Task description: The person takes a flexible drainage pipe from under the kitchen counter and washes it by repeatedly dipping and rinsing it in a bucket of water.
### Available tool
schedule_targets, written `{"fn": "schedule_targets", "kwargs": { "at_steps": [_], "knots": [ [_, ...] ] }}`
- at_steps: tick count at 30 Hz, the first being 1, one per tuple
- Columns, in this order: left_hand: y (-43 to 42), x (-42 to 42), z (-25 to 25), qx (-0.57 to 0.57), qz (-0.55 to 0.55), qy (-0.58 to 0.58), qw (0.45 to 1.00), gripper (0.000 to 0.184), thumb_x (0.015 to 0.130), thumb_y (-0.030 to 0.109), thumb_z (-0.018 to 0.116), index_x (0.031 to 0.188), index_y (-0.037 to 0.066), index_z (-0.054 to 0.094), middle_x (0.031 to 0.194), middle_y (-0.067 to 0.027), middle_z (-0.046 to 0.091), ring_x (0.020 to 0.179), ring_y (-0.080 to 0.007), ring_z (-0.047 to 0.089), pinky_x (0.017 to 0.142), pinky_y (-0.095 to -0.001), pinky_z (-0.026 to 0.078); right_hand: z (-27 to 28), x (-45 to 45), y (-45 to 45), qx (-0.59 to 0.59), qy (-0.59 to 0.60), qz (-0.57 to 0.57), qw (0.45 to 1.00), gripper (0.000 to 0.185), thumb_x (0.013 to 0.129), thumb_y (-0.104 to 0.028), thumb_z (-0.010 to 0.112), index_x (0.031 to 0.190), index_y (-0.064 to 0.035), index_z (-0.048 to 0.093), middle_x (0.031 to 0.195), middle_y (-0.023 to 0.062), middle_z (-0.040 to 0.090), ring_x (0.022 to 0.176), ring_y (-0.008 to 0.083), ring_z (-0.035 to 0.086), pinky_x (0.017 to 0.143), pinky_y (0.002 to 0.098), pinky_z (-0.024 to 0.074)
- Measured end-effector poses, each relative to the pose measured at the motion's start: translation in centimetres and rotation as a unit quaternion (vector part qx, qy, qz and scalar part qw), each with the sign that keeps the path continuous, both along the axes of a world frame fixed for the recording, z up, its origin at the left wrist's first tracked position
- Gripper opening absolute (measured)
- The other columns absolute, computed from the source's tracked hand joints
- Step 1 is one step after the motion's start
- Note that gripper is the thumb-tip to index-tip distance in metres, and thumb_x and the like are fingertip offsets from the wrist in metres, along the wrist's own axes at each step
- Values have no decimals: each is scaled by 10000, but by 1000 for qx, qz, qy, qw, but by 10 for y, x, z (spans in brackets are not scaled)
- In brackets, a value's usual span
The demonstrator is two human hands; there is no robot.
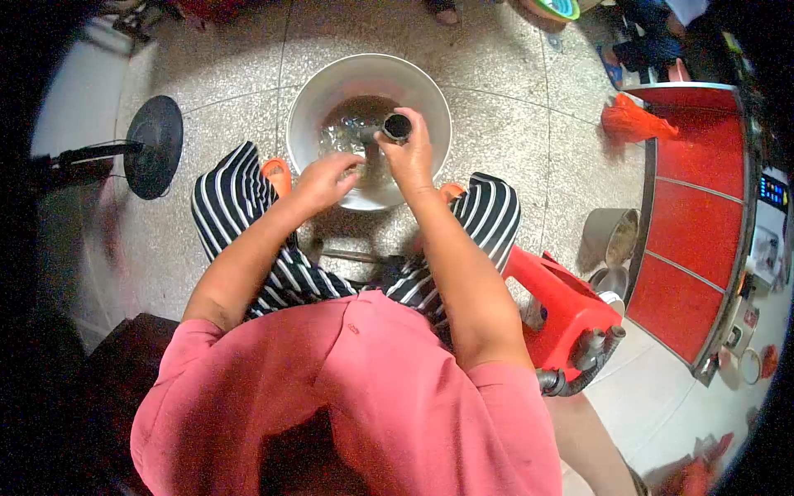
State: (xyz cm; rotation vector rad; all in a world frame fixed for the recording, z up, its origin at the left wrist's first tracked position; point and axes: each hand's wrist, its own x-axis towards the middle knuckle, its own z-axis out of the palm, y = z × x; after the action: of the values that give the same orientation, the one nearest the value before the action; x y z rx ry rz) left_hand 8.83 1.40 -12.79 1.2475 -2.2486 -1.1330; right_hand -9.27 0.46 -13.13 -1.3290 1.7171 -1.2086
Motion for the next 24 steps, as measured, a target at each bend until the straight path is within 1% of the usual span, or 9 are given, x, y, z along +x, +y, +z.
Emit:
{"fn": "schedule_targets", "kwargs": {
  "at_steps": [5,6,7,11,14,18,21,22,24],
  "knots": [
    [47,24,39,-19,121,82,989,279,790,137,566,1060,68,577,1023,-139,588,924,-277,582,809,-342,459,38,3,32,-120,50,14,991,471,639,-54,727,1051,-73,499,970,120,550,915,287,546,801,345,441],
    [57,33,43,-94,140,70,983,268,795,134,567,1048,50,587,996,-131,599,907,-237,590,788,-315,467,54,3,39,-127,58,18,990,462,640,-58,726,1045,-75,503,966,117,552,915,283,547,797,346,441],
    [65,42,49,-54,173,122,976,260,796,145,574,1046,74,580,977,-126,604,883,-247,598,767,-331,472,71,2,46,-132,68,18,989,453,642,-63,724,1040,-78,507,963,113,553,915,279,547,794,347,441],
    [78,80,55,-67,236,106,964,256,798,129,575,1043,55,580,947,-133,616,848,-237,606,751,-317,475,98,-8,66,-167,76,9,983,437,647,-71,722,1032,-80,515,941,99,558,882,262,554,771,327,444],
    [67,83,64,-77,229,108,964,278,803,136,573,1063,37,569,918,-133,622,814,-214,608,724,-307,479,111,-14,68,-207,100,13,973,425,694,-75,719,1063,-74,508,971,53,551,885,158,554,782,276,447],
    [44,66,66,-44,234,193,952,278,800,128,573,1058,23,566,889,-112,618,804,-180,599,718,-291,475,116,-10,55,-220,134,18,966,456,692,-61,726,1079,-51,486,989,53,536,890,152,545,796,266,443],
    [22,55,60,-31,221,214,951,293,794,125,580,1069,23,564,889,-98,609,797,-165,589,720,-276,470,86,-3,28,-219,119,-7,968,454,700,-68,723,1083,-51,480,979,56,536,884,150,545,800,266,443],
    [14,54,58,0,204,172,964,298,828,122,564,1111,31,544,936,-70,590,876,-138,569,777,-253,448,69,3,19,-192,80,-9,978,467,688,-95,737,1076,-44,483,971,73,539,890,177,548,806,281,444],
    [5,50,53,34,180,118,976,304,822,135,572,1107,31,546,934,-75,594,869,-145,573,783,-258,448,42,11,16,-144,159,-23,976,483,645,-138,753,1052,-50,509,1000,132,548,939,275,540,825,346,440]
  ]
}}
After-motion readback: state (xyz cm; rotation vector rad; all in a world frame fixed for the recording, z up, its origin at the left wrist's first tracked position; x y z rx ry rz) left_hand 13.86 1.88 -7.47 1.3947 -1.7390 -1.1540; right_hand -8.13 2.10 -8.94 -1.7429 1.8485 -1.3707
